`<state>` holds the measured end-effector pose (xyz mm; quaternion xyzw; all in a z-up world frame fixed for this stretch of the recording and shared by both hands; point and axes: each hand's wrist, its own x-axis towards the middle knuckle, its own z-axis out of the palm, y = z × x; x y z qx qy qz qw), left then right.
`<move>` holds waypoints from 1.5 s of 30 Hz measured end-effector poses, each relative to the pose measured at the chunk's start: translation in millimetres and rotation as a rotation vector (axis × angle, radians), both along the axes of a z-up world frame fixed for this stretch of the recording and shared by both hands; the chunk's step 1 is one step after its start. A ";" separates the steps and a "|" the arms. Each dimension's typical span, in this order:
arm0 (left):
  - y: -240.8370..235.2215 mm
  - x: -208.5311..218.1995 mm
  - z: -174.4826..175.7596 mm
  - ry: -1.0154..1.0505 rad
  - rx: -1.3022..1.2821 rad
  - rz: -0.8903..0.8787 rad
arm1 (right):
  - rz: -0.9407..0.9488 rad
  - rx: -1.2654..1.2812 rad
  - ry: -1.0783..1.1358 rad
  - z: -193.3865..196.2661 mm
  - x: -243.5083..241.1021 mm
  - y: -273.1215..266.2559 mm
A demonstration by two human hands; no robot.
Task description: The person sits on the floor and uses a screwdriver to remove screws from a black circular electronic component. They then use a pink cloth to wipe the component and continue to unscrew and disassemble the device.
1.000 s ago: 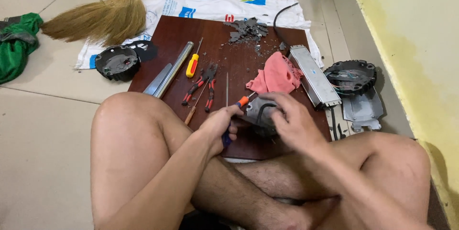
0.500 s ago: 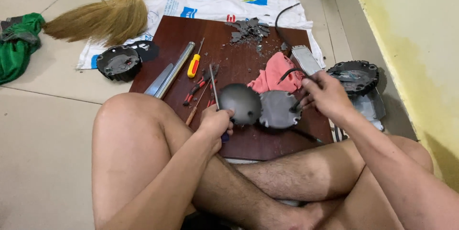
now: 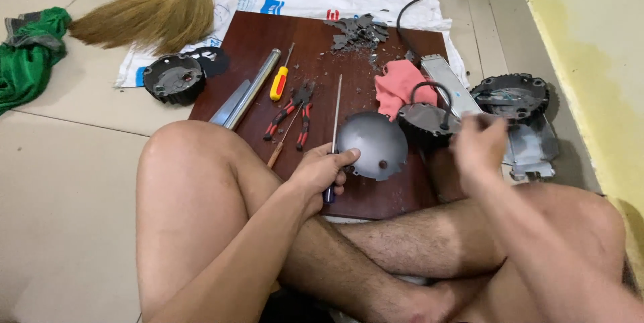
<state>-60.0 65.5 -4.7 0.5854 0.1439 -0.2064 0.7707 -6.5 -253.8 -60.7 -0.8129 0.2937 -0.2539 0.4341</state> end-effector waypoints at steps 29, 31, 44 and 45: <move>14.4 35.8 -9.0 -0.067 0.351 -0.076 | 0.572 0.863 0.331 21.6 -63.4 140.1; 23.2 51.7 -9.1 -0.121 0.398 -0.088 | 0.587 0.802 0.330 1.5 -51.7 133.7; 163.9 188.2 12.6 0.206 -0.139 0.700 | 0.462 0.471 0.366 -24.9 -50.3 145.7; 173.3 195.4 4.7 0.296 -0.207 0.699 | 0.441 0.468 0.368 -17.8 -55.2 146.0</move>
